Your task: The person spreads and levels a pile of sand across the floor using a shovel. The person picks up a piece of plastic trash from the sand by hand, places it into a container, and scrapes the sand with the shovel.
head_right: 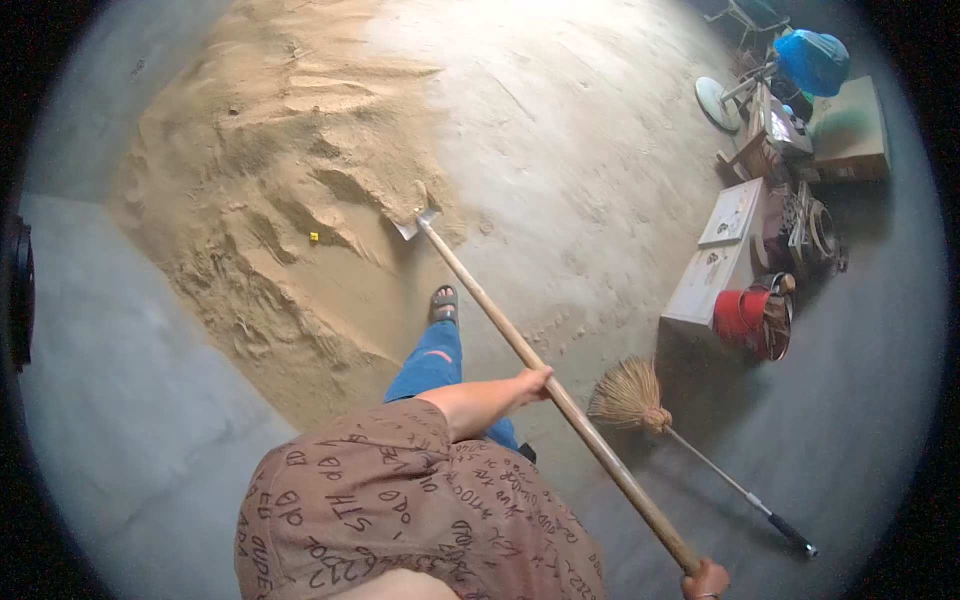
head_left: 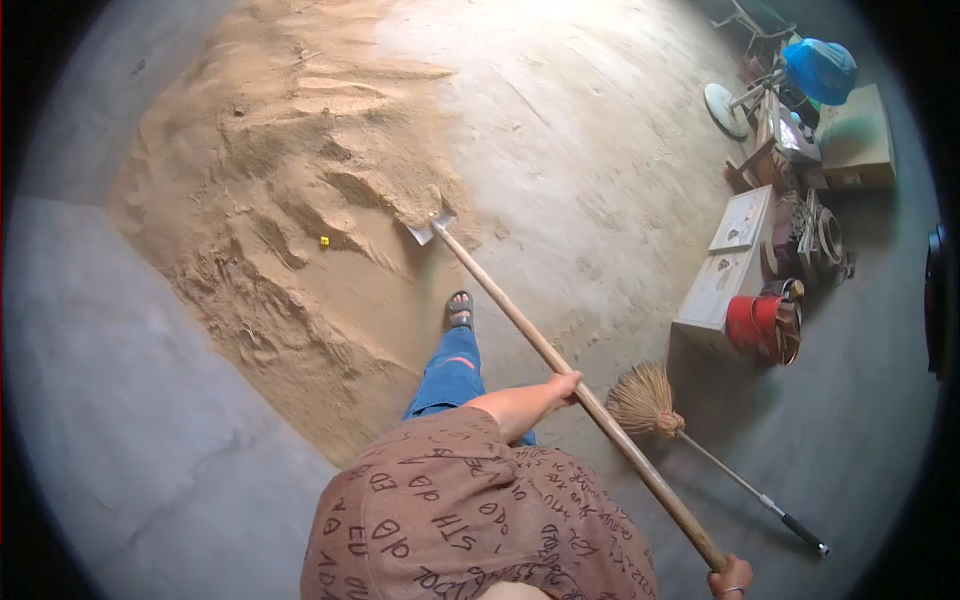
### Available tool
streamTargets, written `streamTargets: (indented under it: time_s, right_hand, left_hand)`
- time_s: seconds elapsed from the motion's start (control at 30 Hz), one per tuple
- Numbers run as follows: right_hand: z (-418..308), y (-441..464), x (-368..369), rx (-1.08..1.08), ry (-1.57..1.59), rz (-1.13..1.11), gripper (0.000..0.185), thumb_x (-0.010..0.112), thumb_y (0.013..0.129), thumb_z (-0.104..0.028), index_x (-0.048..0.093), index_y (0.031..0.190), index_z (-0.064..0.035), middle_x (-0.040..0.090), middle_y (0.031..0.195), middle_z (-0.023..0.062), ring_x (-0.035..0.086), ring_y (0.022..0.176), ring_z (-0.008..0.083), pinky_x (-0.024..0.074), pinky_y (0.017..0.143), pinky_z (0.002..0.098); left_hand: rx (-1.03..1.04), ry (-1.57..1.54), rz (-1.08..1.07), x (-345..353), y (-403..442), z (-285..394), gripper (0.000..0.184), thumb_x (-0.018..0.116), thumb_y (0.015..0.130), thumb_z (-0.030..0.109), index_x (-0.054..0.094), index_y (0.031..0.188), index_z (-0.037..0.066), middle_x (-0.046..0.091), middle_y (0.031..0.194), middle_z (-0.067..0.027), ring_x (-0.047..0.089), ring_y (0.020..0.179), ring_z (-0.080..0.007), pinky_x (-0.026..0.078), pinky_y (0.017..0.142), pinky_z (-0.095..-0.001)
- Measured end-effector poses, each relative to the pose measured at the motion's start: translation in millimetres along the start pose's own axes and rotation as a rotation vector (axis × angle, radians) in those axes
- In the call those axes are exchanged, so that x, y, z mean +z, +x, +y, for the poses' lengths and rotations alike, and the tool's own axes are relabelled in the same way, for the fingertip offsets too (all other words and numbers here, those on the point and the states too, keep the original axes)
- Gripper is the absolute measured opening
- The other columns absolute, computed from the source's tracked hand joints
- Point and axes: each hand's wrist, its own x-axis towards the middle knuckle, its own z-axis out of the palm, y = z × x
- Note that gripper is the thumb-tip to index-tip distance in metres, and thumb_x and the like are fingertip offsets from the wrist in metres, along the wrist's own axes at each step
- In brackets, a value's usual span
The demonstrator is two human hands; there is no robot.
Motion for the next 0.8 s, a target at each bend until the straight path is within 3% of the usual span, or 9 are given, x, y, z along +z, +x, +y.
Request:
streamTargets:
  time_s: [0.07, 0.37, 0.4, 0.47, 0.5, 0.6, 0.63, 0.73, 0.8]
  right_hand:
    - [-29.2, 28.0, 29.2, -0.154, 0.01, 0.264, 0.019, 0.06, 0.047, -0.012, 0.052, 0.064, -0.0107, 0.054, 0.061, 0.0164, 0.054, 0.061, 0.0353, 0.0434, 0.054, 0.0436]
    - [-179.4, 52.4, 21.9, -0.283, 0.116, 0.249, 0.02, 0.062, 0.051, -0.017, 0.052, 0.068, -0.0136, 0.056, 0.059, 0.0102, 0.056, 0.057, 0.0288, 0.0442, 0.051, 0.0375]
    - [-199.7, 52.5, 11.7, -0.321, 0.155, 0.28, 0.022, 0.063, 0.051, -0.017, 0.051, 0.069, -0.0137, 0.056, 0.058, 0.0096, 0.055, 0.055, 0.028, 0.0436, 0.049, 0.0368]
    - [-241.9, 51.4, -8.9, -0.468, 0.336, 0.39, 0.019, 0.062, 0.055, -0.018, 0.051, 0.069, -0.0138, 0.054, 0.059, 0.0071, 0.053, 0.053, 0.0244, 0.0419, 0.047, 0.0347]
    - [-263.0, 54.8, -8.9, -0.572, 0.423, 0.544, 0.016, 0.061, 0.058, -0.018, 0.051, 0.07, -0.0139, 0.053, 0.06, 0.0057, 0.052, 0.055, 0.0227, 0.0413, 0.047, 0.0338]
    - [-298.4, 41.0, -49.5, -0.753, 0.548, 0.86, 0.011, 0.056, 0.062, -0.016, 0.053, 0.073, -0.0141, 0.05, 0.064, 0.0039, 0.051, 0.059, 0.0202, 0.041, 0.049, 0.032]
    - [-299.3, 35.0, -65.8, -0.792, 0.572, 0.936, 0.011, 0.055, 0.064, -0.015, 0.054, 0.074, -0.0141, 0.05, 0.065, 0.0037, 0.051, 0.06, 0.0198, 0.0411, 0.05, 0.0315]
    - [-268.9, 42.5, -78.8, -0.688, 0.538, 0.739, 0.017, 0.057, 0.06, -0.011, 0.054, 0.076, -0.0138, 0.051, 0.067, 0.0041, 0.051, 0.063, 0.0221, 0.0417, 0.052, 0.033]
    - [-234.1, 58.1, -65.0, -0.623, 0.541, 0.662, 0.021, 0.059, 0.056, -0.008, 0.054, 0.076, -0.0135, 0.053, 0.069, 0.0052, 0.052, 0.064, 0.0243, 0.0422, 0.054, 0.0348]
  left_hand:
    - [0.076, -0.058, 0.109, -33.0, 14.6, 42.8, 0.031, 0.056, 0.072, 0.024, 0.047, 0.093, 0.002, 0.053, 0.081, -0.0117, 0.056, 0.066, -0.0231, 0.05, 0.055, -0.0366]
    - [0.251, -0.005, 0.426, -151.8, -3.0, 194.4, 0.037, 0.056, 0.075, 0.027, 0.047, 0.098, 0.0, 0.052, 0.086, -0.0123, 0.052, 0.071, -0.0227, 0.047, 0.06, -0.0379]
    - [0.246, -0.059, 0.333, -177.8, 5.5, 213.8, 0.036, 0.053, 0.077, 0.03, 0.047, 0.097, 0.001, 0.052, 0.084, -0.0116, 0.052, 0.07, -0.0222, 0.046, 0.06, -0.0382]
    - [0.235, -0.276, 0.304, -193.5, -36.5, 275.6, 0.024, 0.049, 0.077, 0.03, 0.048, 0.079, 0.006, 0.049, 0.07, -0.0093, 0.05, 0.065, -0.02, 0.044, 0.056, -0.0385]
    - [0.377, -0.166, 0.394, -213.5, -32.9, 306.8, 0.02, 0.05, 0.075, 0.028, 0.046, 0.072, 0.008, 0.046, 0.063, -0.0068, 0.047, 0.061, -0.0196, 0.042, 0.055, -0.039]
    - [0.53, -0.269, 0.516, -228.7, -67.2, 381.0, 0.022, 0.053, 0.071, 0.029, 0.044, 0.065, 0.01, 0.043, 0.058, -0.0037, 0.044, 0.057, -0.0189, 0.041, 0.055, -0.0374]
    - [0.582, -0.323, 0.461, -214.5, -95.7, 390.4, 0.023, 0.055, 0.07, 0.03, 0.044, 0.065, 0.01, 0.043, 0.058, -0.0039, 0.044, 0.057, -0.0192, 0.041, 0.055, -0.0369]
    - [0.663, -0.41, 0.359, -190.0, -78.9, 377.8, 0.024, 0.056, 0.069, 0.03, 0.045, 0.066, 0.009, 0.045, 0.058, -0.0045, 0.045, 0.056, -0.0196, 0.041, 0.054, -0.0359]
    - [0.548, -0.312, 0.34, -160.0, -58.8, 338.9, 0.024, 0.056, 0.069, 0.026, 0.048, 0.068, 0.004, 0.051, 0.061, -0.0093, 0.049, 0.053, -0.0205, 0.043, 0.05, -0.0309]
